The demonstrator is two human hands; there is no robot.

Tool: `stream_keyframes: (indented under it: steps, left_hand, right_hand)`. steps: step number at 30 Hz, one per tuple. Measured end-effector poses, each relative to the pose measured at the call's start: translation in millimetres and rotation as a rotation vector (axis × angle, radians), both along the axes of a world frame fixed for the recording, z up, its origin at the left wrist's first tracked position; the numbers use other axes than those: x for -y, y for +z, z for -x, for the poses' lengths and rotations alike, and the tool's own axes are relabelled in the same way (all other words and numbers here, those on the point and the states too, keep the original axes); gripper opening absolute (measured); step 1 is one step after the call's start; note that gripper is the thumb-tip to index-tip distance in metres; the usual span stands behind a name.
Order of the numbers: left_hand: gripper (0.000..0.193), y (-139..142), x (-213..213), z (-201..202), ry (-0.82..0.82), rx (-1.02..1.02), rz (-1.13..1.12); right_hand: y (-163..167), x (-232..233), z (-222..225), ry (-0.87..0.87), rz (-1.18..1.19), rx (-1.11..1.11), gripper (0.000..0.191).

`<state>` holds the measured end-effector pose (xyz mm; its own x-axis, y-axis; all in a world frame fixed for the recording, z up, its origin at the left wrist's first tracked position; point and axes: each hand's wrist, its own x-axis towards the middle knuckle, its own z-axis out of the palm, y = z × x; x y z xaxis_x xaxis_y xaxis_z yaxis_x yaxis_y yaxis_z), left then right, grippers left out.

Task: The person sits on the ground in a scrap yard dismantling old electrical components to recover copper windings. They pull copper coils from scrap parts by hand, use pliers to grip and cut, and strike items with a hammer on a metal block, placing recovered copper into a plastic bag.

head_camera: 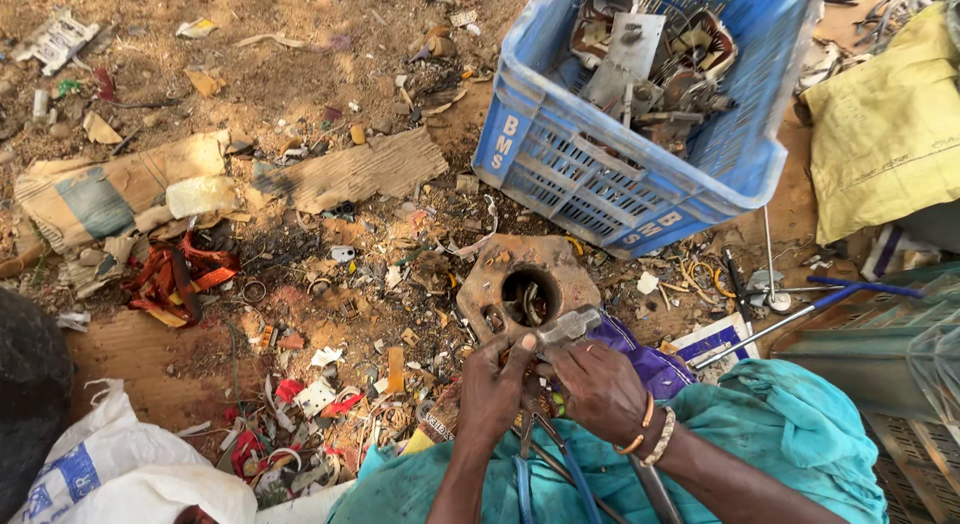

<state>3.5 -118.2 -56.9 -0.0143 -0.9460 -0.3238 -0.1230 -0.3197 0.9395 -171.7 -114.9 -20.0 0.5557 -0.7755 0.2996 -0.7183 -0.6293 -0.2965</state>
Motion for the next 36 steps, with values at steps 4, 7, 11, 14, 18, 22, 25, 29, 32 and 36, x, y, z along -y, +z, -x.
stream_keyframes:
  steps: [4, 7, 11, 14, 18, 22, 25, 29, 32, 36]
  left_hand:
    - [0.033, -2, -3, 2, 0.006, 0.011, 0.017]
    - [0.031, -3, -4, 3, 0.028, -0.083, 0.333]
    - [0.033, -4, -1, 2, 0.016, -0.07, 0.191]
    - [0.036, -3, 0, 2, 0.076, -0.155, -0.056]
    - [0.035, 2, -3, 5, 0.071, -0.024, 0.085]
    - [0.035, 9, -6, 5, 0.095, 0.155, 0.399]
    - [0.033, 11, -4, 8, 0.141, -0.114, -0.046]
    - [0.029, 10, -6, 12, 0.172, -0.08, 0.0]
    - [0.03, 10, -11, 10, 0.174, 0.015, 0.376]
    - [0.029, 19, -7, -1, 0.129, -0.017, 0.403]
  right_hand:
    - [4, 2, 2, -0.132, -0.168, 0.092, 0.02]
    - [5, 12, 4, -0.287, -0.634, 0.204, 0.018]
    - [3, 17, 2, -0.209, -0.645, 0.338, 0.018]
    - [1, 12, 0, 0.089, 0.142, 0.137, 0.022]
    - [-2, 8, -5, -0.224, -0.282, 0.195, 0.011]
    - [1, 7, -10, -0.454, -0.878, 0.369, 0.029]
    - [10, -1, -10, -0.074, 0.145, 0.195, 0.015]
    - [20, -3, -12, -0.158, -0.001, 0.183, 0.034]
    - [21, 1, -17, -0.413, -0.64, 0.339, 0.031]
    - [24, 7, -12, -0.24, -0.526, 0.383, 0.029]
